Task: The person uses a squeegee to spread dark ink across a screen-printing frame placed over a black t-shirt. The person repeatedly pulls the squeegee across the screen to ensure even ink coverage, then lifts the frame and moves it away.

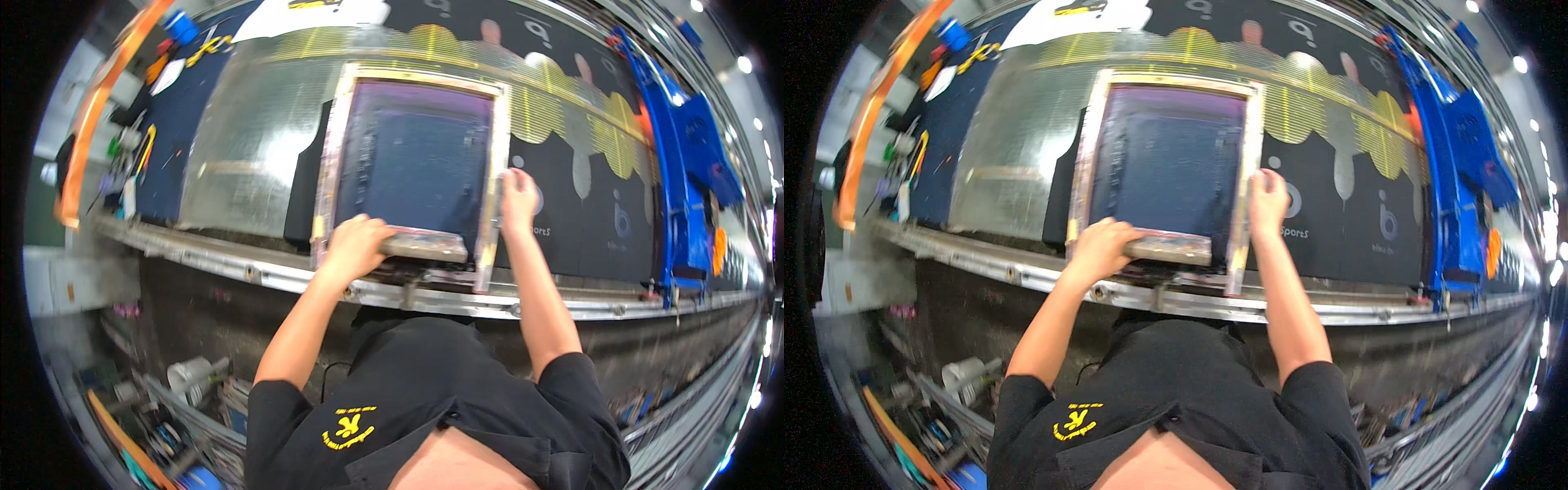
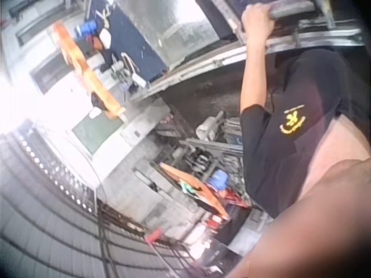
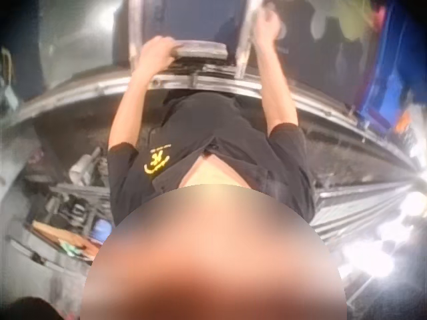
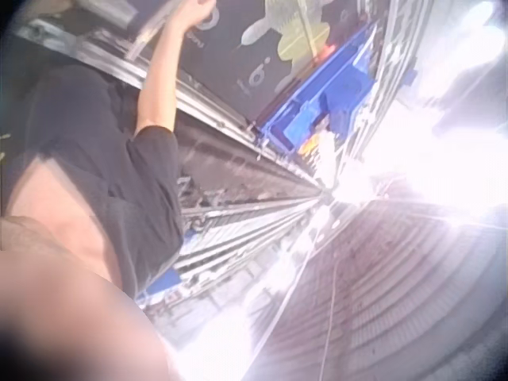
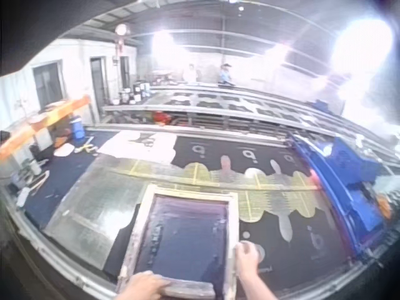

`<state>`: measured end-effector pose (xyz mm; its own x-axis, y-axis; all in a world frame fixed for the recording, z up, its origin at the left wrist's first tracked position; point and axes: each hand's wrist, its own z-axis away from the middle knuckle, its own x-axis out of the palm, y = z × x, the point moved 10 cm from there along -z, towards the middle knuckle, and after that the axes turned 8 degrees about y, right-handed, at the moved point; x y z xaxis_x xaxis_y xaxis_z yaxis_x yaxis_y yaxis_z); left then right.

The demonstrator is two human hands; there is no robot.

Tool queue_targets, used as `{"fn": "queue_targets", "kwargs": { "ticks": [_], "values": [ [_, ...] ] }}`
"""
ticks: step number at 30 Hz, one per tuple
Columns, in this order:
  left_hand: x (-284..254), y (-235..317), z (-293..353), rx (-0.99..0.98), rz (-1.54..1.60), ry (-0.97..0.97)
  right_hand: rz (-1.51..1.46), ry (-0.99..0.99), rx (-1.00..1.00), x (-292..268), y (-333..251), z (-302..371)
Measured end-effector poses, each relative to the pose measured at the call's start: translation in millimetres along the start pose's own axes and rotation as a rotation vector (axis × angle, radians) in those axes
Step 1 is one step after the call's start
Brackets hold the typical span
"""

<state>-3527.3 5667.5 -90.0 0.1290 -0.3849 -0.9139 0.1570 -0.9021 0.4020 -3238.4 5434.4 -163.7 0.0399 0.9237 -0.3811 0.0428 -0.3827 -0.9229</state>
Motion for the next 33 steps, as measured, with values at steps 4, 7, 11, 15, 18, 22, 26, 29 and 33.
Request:
{"fn": "queue_targets", "kwargs": {
  "ticks": [4,7,11,15,18,22,26,29,33],
  "values": [
    [-29,-57,6,-0.052,0.03,-0.069,-0.003,-0.002,0.06,59,-2,32],
    [-43,-84,14,-0.038,0.064,-0.143,0.255,0.046,0.121,83,-21,52],
    [-53,-71,3,0.011,0.062,-0.258,0.24,0.017,0.131,78,-37,58],
    [-56,-47,-14,0.087,0.145,-0.233,0.319,0.008,0.117,75,-32,54],
    [-48,-56,-8,-0.014,0.084,-0.209,0.278,-0.042,0.197,71,-42,55],
    [-52,-52,-4,-0.04,0.029,-0.184,0.006,-0.032,0.189,39,-13,59],
    [-54,-54,0,-0.116,-0.026,-0.182,-0.168,-0.044,0.139,-69,-21,103],
    [-53,-51,1,-0.182,-0.063,-0.215,-0.363,-0.009,0.389,-189,20,133],
    [-50,-42,0,-0.195,-0.075,-0.198,-0.174,0.505,0.385,-400,115,141]
  ]
}}
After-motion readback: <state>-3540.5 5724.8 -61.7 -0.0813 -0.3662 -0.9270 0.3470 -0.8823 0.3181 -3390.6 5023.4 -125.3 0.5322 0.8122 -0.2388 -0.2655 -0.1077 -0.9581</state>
